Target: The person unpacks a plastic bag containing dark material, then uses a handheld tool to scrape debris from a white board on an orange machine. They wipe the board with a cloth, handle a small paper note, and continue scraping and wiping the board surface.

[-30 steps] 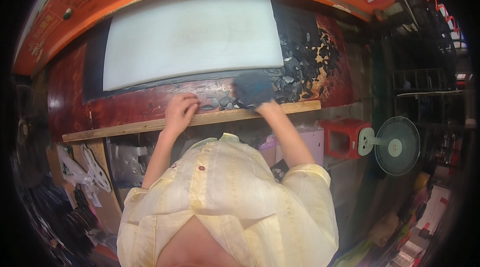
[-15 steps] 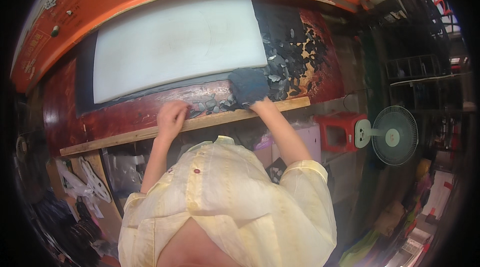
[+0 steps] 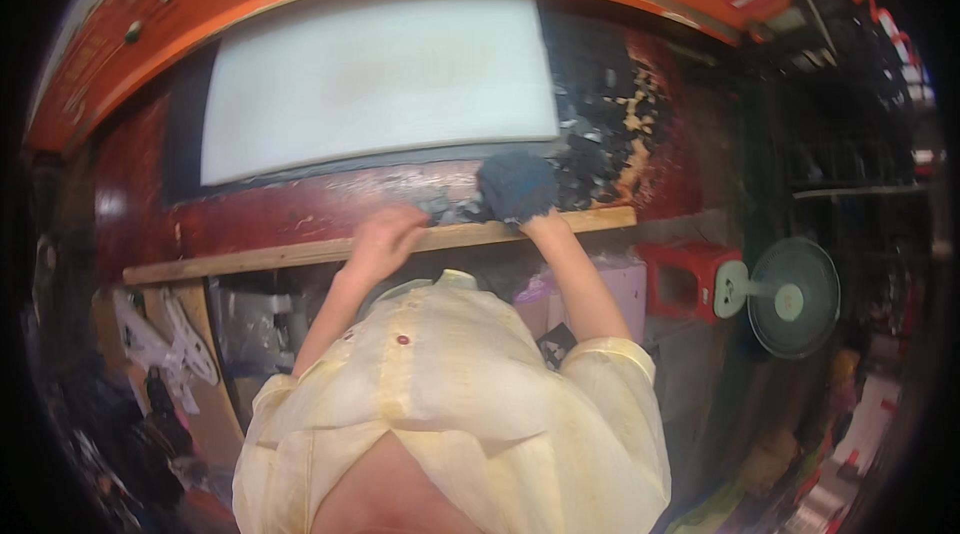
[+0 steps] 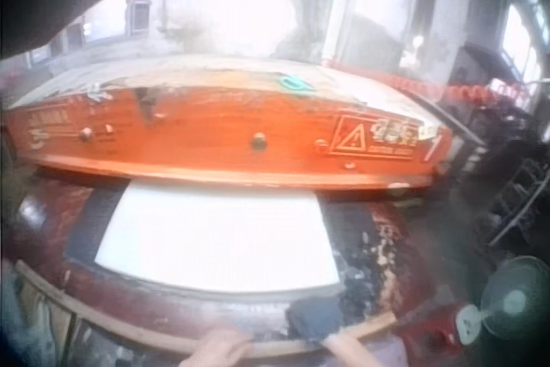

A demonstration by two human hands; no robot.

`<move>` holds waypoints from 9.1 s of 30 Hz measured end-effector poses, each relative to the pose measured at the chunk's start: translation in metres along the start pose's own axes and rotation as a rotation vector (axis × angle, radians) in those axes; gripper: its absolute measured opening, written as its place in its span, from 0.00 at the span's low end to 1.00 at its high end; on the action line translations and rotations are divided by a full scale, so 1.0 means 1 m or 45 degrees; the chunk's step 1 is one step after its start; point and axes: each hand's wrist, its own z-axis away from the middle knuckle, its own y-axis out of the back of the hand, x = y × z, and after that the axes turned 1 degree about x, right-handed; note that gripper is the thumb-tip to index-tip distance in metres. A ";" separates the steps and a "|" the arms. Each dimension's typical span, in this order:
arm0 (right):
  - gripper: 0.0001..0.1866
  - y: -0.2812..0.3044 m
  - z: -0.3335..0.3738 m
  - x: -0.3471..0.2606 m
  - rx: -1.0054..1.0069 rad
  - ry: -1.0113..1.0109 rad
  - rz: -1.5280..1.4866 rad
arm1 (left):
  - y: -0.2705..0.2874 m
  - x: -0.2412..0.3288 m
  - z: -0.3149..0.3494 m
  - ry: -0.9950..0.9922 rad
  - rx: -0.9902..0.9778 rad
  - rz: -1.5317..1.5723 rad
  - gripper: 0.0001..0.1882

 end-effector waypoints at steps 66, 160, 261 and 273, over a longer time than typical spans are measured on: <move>0.05 -0.006 0.023 0.025 -0.061 0.028 0.120 | 0.000 -0.022 -0.121 -0.336 0.004 -0.859 0.36; 0.16 0.057 0.054 0.364 -0.353 -0.267 -0.235 | -0.228 0.115 -0.317 -0.089 -0.385 -0.243 0.20; 0.11 0.033 -0.026 0.204 0.160 -0.911 -0.187 | -0.033 -0.082 0.034 0.326 1.112 -0.918 0.26; 0.15 0.003 -0.094 0.278 -0.466 -0.415 0.191 | -0.021 -0.087 0.045 0.469 0.866 -1.060 0.29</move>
